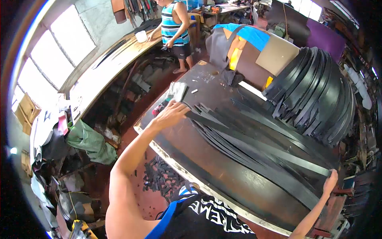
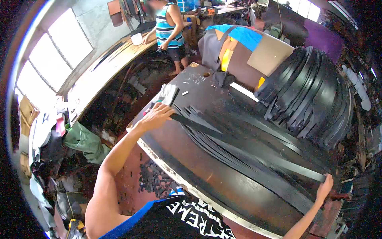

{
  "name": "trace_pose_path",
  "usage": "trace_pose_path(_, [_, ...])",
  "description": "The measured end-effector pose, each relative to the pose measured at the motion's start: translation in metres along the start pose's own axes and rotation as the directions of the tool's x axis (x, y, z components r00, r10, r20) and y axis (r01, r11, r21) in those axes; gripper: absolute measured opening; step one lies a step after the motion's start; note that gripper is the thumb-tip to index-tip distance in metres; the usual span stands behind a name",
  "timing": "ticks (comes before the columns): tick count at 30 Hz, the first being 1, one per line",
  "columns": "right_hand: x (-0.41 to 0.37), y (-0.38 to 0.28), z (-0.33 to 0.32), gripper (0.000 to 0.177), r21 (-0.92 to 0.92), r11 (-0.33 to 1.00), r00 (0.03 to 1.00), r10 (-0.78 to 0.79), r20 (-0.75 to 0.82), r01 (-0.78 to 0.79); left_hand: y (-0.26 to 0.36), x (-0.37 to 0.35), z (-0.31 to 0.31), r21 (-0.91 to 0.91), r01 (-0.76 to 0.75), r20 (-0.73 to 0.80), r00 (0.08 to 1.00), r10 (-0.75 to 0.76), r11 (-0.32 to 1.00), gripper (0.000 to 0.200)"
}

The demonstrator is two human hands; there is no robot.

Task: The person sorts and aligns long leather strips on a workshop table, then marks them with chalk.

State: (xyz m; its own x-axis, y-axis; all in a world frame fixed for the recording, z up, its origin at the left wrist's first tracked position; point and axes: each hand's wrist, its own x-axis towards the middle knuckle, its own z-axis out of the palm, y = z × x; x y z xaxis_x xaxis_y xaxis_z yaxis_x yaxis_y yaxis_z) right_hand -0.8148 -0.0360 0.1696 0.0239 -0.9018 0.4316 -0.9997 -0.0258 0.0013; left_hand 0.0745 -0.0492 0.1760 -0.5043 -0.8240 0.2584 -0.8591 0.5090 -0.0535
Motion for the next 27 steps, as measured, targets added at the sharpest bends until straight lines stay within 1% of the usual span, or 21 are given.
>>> trace_pose_path(2, [-0.008, 0.021, -0.027, 0.043, -0.052, 0.997, 0.998, 0.066, 0.01, -0.065, 0.001, -0.034, 0.008, 0.11, 0.017, -0.028, 1.0, -0.014, 0.994, 0.041])
trace_pose_path(3, [-0.014, 0.026, -0.035, 0.043, -0.051, 0.997, 0.998, 0.06, 0.012, -0.059, 0.004, -0.05, 0.009, 0.109, 0.022, -0.027, 0.999, -0.019, 0.994, 0.041])
trace_pose_path(5, [-0.029, 0.035, -0.046, 0.046, -0.161, 0.977, 0.986, -0.152, -0.067, 0.14, 0.009, -0.077, 0.012, 0.124, 0.087, 0.011, 0.996, -0.089, 0.988, 0.041])
trace_pose_path(6, [-0.036, 0.039, -0.053, 0.046, -0.16, 0.976, 0.985, -0.159, -0.065, 0.147, 0.006, -0.092, 0.014, 0.123, 0.095, 0.011, 0.995, -0.097, 0.988, 0.041])
trace_pose_path(8, [-0.056, 0.043, -0.067, 0.047, -0.134, 0.988, 0.996, -0.071, 0.059, 0.079, -0.001, -0.121, 0.017, 0.133, 0.113, 0.021, 0.993, -0.116, 0.985, 0.04])
trace_pose_path(9, [-0.065, 0.042, -0.077, 0.041, 0.028, 1.0, 0.995, -0.001, 0.1, -0.002, 0.003, -0.129, 0.006, 0.109, 0.176, 0.104, 0.977, -0.187, 0.978, 0.041])
trace_pose_path(10, [-0.077, 0.044, -0.078, 0.041, 0.024, 1.0, 0.993, -0.005, 0.114, 0.002, 0.002, -0.14, 0.003, 0.141, 0.18, 0.106, 0.975, -0.196, 0.973, 0.039])
trace_pose_path(12, [-0.102, 0.048, -0.083, 0.033, -0.104, 0.995, 0.977, 0.019, 0.214, 0.004, -0.004, -0.157, 0.002, 0.187, 0.243, 0.237, 0.929, -0.283, 0.952, 0.038])
trace_pose_path(13, [-0.115, 0.026, -0.093, 0.03, -0.105, 0.987, 0.98, -0.105, 0.17, 0.124, -0.007, -0.161, -0.001, 0.172, 0.246, 0.236, 0.93, -0.282, 0.954, 0.039])
trace_pose_path(14, [-0.13, 0.018, -0.095, 0.03, -0.118, 0.983, 0.97, -0.111, 0.214, 0.139, -0.008, -0.165, -0.004, 0.15, 0.25, 0.243, 0.929, -0.281, 0.957, 0.039])
trace_pose_path(16, [-0.16, 0.009, -0.097, 0.032, -0.125, 0.98, 0.951, -0.115, 0.288, 0.156, -0.014, -0.17, 0.001, 0.201, 0.225, 0.287, 0.917, -0.277, 0.953, 0.039])
trace_pose_path(18, [-0.185, -0.008, -0.104, 0.035, -0.151, 0.966, 0.901, -0.132, 0.414, 0.212, -0.016, -0.17, 0.002, 0.122, 0.167, 0.238, 0.952, -0.192, 0.978, 0.039])
trace_pose_path(19, [-0.197, -0.018, -0.108, 0.034, -0.095, 0.96, 0.882, -0.202, 0.425, 0.265, -0.014, -0.17, 0.004, 0.099, 0.174, 0.252, 0.948, -0.194, 0.98, 0.037])
trace_pose_path(20, [-0.21, -0.015, -0.103, 0.033, -0.123, 0.953, 0.866, -0.194, 0.46, 0.278, -0.013, -0.172, 0.011, 0.09, 0.178, 0.254, 0.947, -0.196, 0.98, 0.037])
trace_pose_path(22, [-0.234, -0.013, -0.096, 0.03, -0.15, 0.954, 0.855, -0.154, 0.495, 0.258, -0.013, -0.176, 0.022, 0.1, 0.129, 0.272, 0.95, -0.152, 0.987, 0.036])
trace_pose_path(23, [-0.243, -0.012, -0.092, 0.03, -0.156, 0.955, 0.855, -0.143, 0.498, 0.251, -0.011, -0.176, 0.027, 0.081, 0.193, 0.373, 0.904, -0.209, 0.978, 0.038])
trace_pose_path(25, [-0.259, -0.015, -0.089, 0.03, -0.168, 0.965, 0.824, -0.076, 0.562, 0.204, -0.013, -0.178, 0.046, 0.073, 0.187, 0.388, 0.9, -0.201, 0.98, 0.04])
trace_pose_path(26, [-0.265, -0.018, -0.089, 0.03, -0.178, 0.965, 0.827, -0.063, 0.559, 0.193, -0.013, -0.178, 0.053, 0.069, 0.195, 0.393, 0.896, -0.207, 0.978, 0.041])
trace_pose_path(27, [-0.267, -0.031, -0.089, 0.032, -0.2, 0.965, 0.805, -0.021, 0.593, 0.172, -0.011, -0.173, 0.055, 0.062, 0.229, 0.422, 0.876, -0.234, 0.971, 0.043])
